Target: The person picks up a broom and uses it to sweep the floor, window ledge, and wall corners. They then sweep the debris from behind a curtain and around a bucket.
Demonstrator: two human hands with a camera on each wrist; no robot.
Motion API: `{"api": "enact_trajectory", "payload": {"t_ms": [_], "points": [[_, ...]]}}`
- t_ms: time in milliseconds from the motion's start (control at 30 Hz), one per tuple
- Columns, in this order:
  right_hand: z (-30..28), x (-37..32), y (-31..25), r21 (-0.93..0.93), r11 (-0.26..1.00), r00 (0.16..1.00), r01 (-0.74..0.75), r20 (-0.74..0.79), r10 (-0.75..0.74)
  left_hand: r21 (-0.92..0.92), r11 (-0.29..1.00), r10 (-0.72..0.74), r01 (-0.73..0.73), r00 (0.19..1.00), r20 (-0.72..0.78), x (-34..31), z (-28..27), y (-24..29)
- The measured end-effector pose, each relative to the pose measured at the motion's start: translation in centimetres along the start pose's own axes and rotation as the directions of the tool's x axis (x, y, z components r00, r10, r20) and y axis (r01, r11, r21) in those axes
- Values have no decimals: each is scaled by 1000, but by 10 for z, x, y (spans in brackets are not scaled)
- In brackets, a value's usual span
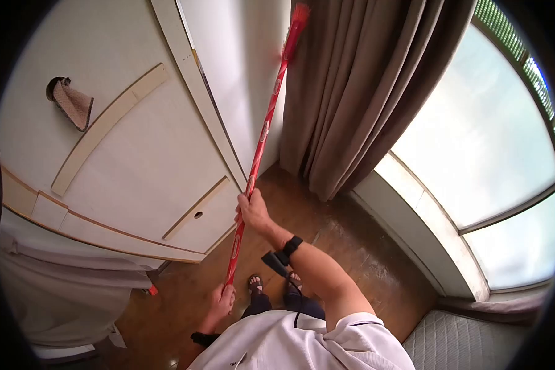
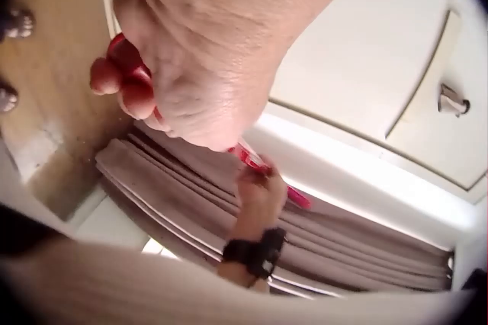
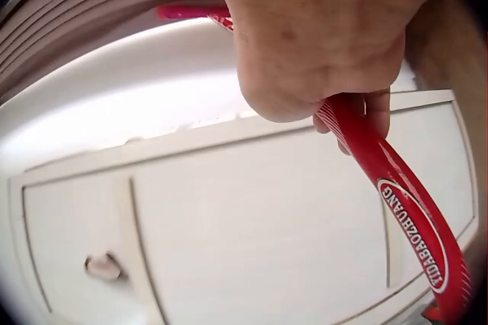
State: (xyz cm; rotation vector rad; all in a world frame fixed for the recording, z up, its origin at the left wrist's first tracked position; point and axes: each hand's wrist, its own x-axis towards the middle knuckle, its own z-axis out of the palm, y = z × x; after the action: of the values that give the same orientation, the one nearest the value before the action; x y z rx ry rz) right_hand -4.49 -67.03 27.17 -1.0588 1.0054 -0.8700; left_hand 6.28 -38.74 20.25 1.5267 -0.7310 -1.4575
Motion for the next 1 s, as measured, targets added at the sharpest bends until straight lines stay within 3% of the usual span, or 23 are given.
{"api": "enact_trajectory", "payload": {"t_ms": [33,100,167,200,233,333,367,433,567,633,667,733,767,833,1000], "points": [[-12,16,11,-13,999,999,-36,-34,36,0,1000,-13,13,1000,0,5,10,16],[-40,36,52,13,968,967,-250,-49,251,62,978,-202,199,978,55,7,23,50],[-55,29,102,38,869,866,-493,-75,495,98,959,-273,265,959,72,-3,21,63],[-54,15,121,25,816,809,-578,-110,577,151,915,-388,373,918,81,-11,15,66],[-52,-1,138,61,772,768,-633,-79,636,203,856,-499,476,863,83,-16,8,65],[-39,-43,193,124,626,630,-770,0,776,274,792,-582,546,810,67,-45,-19,41],[-34,-54,214,139,613,619,-778,4,785,285,779,-597,559,800,63,-57,-26,28],[-25,-71,247,225,459,491,-859,110,864,343,795,-546,500,836,46,-70,-35,14],[-9,-84,283,196,392,422,-899,145,895,500,709,-565,497,825,-19,-74,-34,25],[-3,-83,287,202,438,465,-876,110,879,692,673,-359,263,933,-5,-67,-33,27],[-1,-82,288,216,431,460,-876,106,882,698,666,-369,262,929,3,-65,-33,29],[-5,-75,267,218,526,549,-822,58,834,815,534,-305,225,950,-63,-50,-16,67],[-7,-74,255,239,525,548,-817,38,836,821,532,-313,207,949,-37,-46,-17,72],[-9,-69,237,285,536,570,-795,48,820,864,490,-202,112,979,-12,-37,-24,82],[-21,-74,229,471,500,561,-726,-15,828,894,436,-147,-103,972,184,-9,-35,101]]}}
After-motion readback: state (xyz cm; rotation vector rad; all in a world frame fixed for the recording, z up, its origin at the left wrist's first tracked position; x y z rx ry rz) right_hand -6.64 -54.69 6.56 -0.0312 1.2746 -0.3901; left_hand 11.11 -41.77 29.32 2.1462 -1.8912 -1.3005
